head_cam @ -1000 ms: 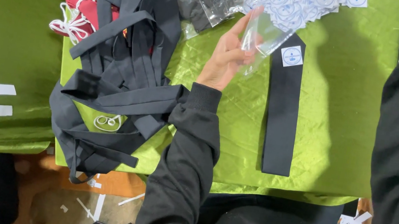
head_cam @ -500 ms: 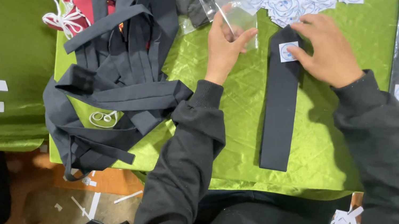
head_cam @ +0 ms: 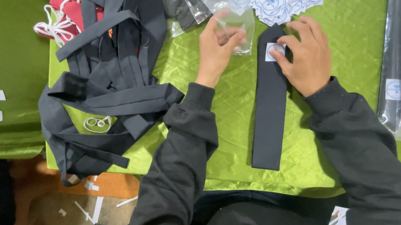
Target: Folding long fabric belts and inserting them into clear plastic packaging sleeves at a factory workstation.
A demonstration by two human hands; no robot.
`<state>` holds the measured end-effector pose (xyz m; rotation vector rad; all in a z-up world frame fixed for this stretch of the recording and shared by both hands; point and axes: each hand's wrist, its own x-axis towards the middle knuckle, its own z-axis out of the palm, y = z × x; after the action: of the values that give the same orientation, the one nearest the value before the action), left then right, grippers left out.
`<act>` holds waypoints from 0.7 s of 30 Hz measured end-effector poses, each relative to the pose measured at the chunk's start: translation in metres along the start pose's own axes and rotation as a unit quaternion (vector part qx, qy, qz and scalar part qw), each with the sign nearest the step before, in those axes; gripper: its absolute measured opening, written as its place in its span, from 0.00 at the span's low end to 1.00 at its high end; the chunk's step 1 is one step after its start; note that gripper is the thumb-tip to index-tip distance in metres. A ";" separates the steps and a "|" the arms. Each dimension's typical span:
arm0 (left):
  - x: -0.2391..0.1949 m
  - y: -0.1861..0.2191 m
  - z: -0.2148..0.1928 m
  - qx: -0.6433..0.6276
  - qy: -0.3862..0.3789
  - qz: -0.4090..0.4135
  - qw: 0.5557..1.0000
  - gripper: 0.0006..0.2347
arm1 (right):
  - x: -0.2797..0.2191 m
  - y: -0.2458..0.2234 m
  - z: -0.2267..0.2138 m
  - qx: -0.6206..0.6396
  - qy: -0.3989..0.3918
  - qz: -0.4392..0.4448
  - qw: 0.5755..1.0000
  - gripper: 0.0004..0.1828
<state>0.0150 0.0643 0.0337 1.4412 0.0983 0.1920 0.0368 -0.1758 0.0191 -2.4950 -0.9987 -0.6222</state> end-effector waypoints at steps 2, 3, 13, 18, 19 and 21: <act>-0.003 0.006 0.006 0.017 0.004 0.007 1.000 0.20 | -0.001 -0.002 0.003 -0.016 0.007 0.016 1.000 0.14; -0.004 0.005 0.009 0.018 0.002 0.006 1.000 0.20 | 0.001 -0.004 -0.001 -0.016 0.007 0.019 1.000 0.14; -0.018 0.001 0.037 -0.114 -0.068 -0.007 0.991 0.21 | 0.013 -0.023 -0.018 0.310 0.036 0.172 0.934 0.12; -0.018 0.001 0.036 -0.097 -0.120 -0.031 0.987 0.29 | 0.011 -0.009 -0.003 0.422 0.052 0.263 0.866 0.06; -0.019 0.006 0.037 -0.091 -0.107 -0.040 0.989 0.33 | 0.012 -0.010 -0.005 0.437 0.060 0.250 0.862 0.05; -0.020 0.011 0.039 -0.085 -0.095 -0.048 0.991 0.39 | 0.014 -0.012 -0.010 0.452 0.069 0.238 0.857 0.03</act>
<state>0.0021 0.0237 0.0483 1.2746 -0.0048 -0.0155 0.0344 -0.1649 0.0375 -1.6961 -0.4111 -0.1019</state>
